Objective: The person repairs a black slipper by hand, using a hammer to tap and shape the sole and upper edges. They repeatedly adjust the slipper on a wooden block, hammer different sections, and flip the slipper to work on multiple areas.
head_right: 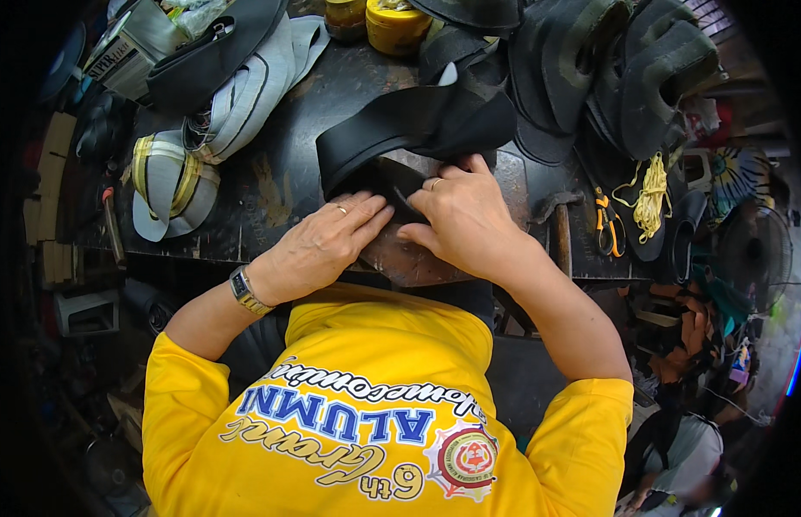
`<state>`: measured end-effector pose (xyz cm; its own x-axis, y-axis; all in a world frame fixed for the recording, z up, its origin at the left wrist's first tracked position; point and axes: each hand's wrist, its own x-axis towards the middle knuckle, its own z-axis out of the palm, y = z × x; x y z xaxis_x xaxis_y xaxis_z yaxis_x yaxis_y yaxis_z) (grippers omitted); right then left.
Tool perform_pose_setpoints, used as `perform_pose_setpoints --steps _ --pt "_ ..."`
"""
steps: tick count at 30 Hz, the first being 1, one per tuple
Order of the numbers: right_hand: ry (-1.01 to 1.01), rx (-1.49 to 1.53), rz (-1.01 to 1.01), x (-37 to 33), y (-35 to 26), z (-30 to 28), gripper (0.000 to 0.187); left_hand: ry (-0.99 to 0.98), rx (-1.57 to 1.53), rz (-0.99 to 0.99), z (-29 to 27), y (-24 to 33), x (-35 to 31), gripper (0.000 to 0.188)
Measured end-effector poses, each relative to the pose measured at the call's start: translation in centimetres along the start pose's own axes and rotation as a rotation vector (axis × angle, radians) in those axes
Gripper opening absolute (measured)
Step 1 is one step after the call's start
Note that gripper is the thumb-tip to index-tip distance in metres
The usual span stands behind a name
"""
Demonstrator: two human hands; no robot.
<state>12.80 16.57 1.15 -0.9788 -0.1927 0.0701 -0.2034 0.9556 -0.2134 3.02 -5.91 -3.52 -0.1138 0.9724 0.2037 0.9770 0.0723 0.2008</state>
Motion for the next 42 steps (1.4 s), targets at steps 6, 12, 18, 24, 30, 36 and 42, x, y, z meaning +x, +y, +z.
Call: perform_pose_setpoints --steps 6,12,18,24,30,36,42 --pt "0.144 0.107 0.156 0.8 -0.7 1.6 0.019 0.032 -0.061 -0.025 0.0 -0.1 0.5 0.048" --pt "0.121 0.123 0.204 0.6 -0.1 2.5 0.014 0.058 -0.130 -0.034 -0.2 -0.4 -0.1 0.048" --pt "0.184 0.116 0.182 0.5 -0.4 2.9 0.011 0.070 -0.163 -0.061 0.1 -0.2 -0.4 0.049" --pt "0.210 0.094 0.173 0.0 -0.7 3.1 0.008 0.054 -0.193 -0.062 0.3 0.1 -0.5 0.050" --pt "0.218 0.043 0.136 -0.4 -1.5 2.1 0.013 0.002 -0.103 -0.035 0.3 0.1 0.0 0.053" --pt "0.163 -0.172 -0.049 -1.7 -0.6 -1.7 0.022 -0.046 -0.060 -0.013 -0.2 -0.2 0.8 0.059" --pt "0.128 -0.082 -0.013 -1.8 1.4 -1.0 0.018 -0.097 0.027 -0.017 -0.3 0.4 1.1 0.061"
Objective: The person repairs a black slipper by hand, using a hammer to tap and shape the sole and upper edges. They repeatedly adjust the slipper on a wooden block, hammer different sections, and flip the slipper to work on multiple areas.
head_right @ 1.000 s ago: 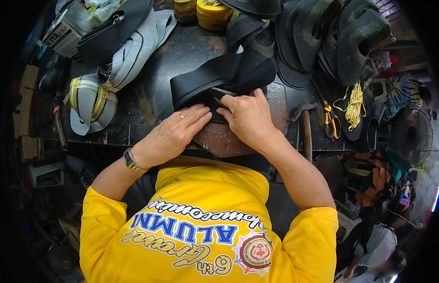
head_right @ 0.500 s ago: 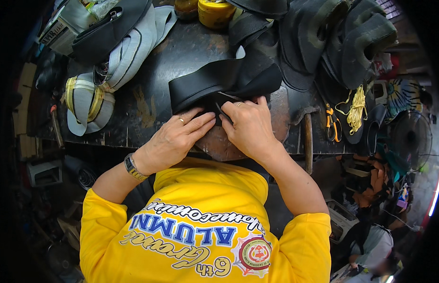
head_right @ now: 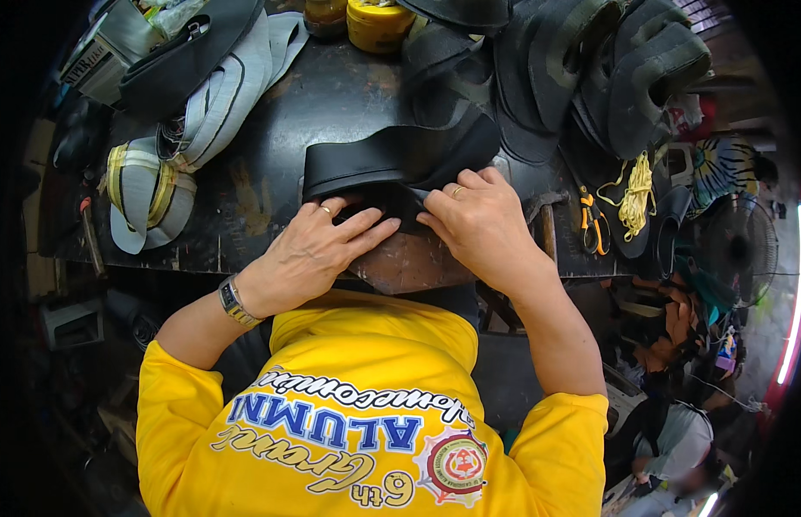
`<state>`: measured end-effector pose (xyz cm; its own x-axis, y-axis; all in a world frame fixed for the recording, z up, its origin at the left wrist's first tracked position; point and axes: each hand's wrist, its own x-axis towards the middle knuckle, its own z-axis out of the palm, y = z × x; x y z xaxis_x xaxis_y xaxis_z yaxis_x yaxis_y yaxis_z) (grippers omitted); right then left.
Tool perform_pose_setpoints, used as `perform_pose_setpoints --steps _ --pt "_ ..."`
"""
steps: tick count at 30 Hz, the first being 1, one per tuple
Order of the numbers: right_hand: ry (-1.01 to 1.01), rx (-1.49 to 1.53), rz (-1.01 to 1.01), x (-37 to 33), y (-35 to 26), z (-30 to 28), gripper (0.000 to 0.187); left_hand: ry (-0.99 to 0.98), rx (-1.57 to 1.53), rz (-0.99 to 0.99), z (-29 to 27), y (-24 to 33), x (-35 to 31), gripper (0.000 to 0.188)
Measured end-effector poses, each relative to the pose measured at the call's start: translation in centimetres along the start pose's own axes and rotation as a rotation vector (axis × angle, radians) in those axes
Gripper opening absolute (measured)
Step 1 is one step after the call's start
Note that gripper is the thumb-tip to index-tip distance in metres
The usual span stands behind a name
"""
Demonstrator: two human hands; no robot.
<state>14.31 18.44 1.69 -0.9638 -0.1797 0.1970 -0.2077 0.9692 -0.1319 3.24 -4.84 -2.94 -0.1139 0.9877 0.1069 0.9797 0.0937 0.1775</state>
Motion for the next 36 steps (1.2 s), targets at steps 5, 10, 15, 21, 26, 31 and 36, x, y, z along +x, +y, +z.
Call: perform_pose_setpoints --steps 5,10,15,21,26,31,36 --pt "0.039 -0.092 0.012 -0.8 0.2 1.7 0.018 -0.032 -0.005 -0.038 -0.1 0.8 0.5 0.068" --pt "0.016 -0.108 0.055 -0.8 -0.3 1.7 0.018 -0.085 -0.006 -0.076 -0.3 1.7 1.3 0.062" --pt "-0.062 0.046 0.064 -1.2 -0.4 -1.1 0.022 0.035 -0.106 0.047 0.2 1.7 1.9 0.055" --pt "-0.029 -0.031 -0.065 -1.9 0.6 -2.0 0.018 0.006 -0.147 0.013 0.7 2.2 2.1 0.057" --pt "-0.070 -0.067 0.119 -2.7 0.2 0.1 0.018 -0.055 -0.112 -0.005 0.4 2.5 2.4 0.061" --pt "-0.020 -0.025 0.181 -2.4 -0.3 1.1 0.019 -0.031 -0.054 -0.008 0.3 2.8 2.9 0.054" --pt "-0.096 0.072 0.229 -2.7 -0.5 -1.4 0.020 -0.024 -0.111 -0.024 0.5 3.7 3.5 0.054"
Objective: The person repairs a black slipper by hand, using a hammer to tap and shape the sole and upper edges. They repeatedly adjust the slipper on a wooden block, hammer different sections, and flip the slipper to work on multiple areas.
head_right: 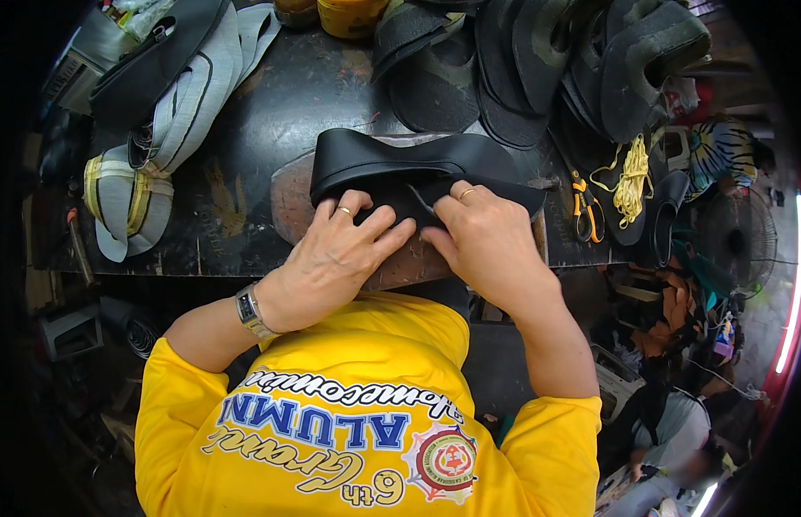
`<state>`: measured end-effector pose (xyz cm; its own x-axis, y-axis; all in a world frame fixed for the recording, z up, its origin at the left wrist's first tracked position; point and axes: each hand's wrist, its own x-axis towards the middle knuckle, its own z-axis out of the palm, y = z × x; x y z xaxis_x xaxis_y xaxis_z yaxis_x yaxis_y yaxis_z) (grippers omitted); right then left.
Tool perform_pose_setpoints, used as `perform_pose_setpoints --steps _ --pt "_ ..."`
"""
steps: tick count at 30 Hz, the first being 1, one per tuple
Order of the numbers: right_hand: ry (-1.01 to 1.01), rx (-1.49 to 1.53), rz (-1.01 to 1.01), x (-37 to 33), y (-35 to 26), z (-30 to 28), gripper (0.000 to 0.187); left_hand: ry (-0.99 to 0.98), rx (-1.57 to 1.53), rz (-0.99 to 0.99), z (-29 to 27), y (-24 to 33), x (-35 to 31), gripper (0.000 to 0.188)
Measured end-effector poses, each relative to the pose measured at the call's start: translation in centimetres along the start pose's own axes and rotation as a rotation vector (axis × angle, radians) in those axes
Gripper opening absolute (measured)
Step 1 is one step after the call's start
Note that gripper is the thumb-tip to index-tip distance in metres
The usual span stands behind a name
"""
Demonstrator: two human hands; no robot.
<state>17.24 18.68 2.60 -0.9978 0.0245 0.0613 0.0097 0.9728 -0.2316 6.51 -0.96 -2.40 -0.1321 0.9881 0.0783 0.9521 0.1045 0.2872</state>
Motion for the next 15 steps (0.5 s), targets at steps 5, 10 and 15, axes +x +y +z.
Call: perform_pose_setpoints --steps 5,10,15 --pt "-0.002 -0.109 -0.239 -0.9 1.3 -1.7 0.022 0.024 0.136 0.102 1.0 1.0 0.8 0.049" --pt "0.033 -0.029 0.016 -1.8 1.3 0.0 0.017 0.053 0.033 0.069 1.4 1.2 0.5 0.055" --pt "0.010 0.059 0.147 -2.0 1.5 1.0 0.019 0.010 0.010 0.039 1.5 1.4 0.4 0.060"
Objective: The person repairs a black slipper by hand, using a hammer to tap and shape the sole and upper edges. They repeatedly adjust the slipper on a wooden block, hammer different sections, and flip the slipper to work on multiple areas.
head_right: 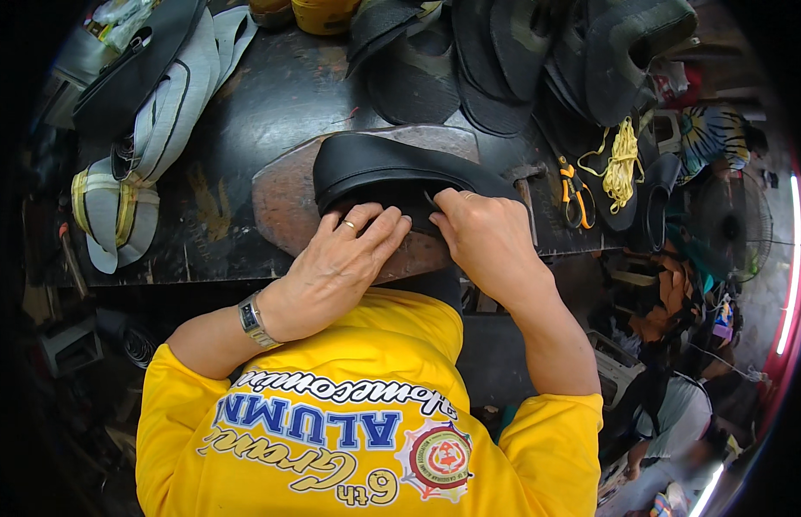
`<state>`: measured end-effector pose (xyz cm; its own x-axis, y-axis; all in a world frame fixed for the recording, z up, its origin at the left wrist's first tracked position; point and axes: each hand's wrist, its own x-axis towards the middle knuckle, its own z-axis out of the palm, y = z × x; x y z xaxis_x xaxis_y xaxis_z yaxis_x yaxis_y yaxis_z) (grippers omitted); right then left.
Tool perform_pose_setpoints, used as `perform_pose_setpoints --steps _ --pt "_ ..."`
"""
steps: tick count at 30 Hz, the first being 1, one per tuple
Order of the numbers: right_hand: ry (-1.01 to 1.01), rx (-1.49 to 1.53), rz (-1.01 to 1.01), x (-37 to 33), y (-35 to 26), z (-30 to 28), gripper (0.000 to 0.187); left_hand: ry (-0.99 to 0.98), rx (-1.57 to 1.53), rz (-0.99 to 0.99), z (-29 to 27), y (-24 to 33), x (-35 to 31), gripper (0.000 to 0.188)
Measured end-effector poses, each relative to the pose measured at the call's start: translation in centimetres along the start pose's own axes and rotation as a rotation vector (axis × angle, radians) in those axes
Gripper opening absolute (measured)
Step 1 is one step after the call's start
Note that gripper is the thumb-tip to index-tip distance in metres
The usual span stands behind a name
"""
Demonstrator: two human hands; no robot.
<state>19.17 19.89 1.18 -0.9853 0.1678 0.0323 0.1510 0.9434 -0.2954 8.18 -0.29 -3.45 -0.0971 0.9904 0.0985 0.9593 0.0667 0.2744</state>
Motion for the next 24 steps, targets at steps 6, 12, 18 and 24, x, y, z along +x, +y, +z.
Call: perform_pose_setpoints --steps 6,12,18,24 --pt "-0.119 -0.033 0.074 0.6 -0.3 -0.1 0.024 -0.010 -0.044 -0.015 -0.1 0.0 0.5 0.058" --pt "-0.110 -0.081 -0.052 0.0 -0.7 -2.2 0.017 -0.057 -0.068 -0.027 -1.0 0.3 1.5 0.055" --pt "-0.263 -0.022 0.195 0.0 -0.6 -1.5 0.018 -0.123 -0.052 0.057 -1.1 0.7 2.5 0.050" --pt "0.051 0.157 0.046 -1.0 -0.3 -1.0 0.029 -0.090 -0.083 0.118 -0.8 0.4 2.1 0.052"
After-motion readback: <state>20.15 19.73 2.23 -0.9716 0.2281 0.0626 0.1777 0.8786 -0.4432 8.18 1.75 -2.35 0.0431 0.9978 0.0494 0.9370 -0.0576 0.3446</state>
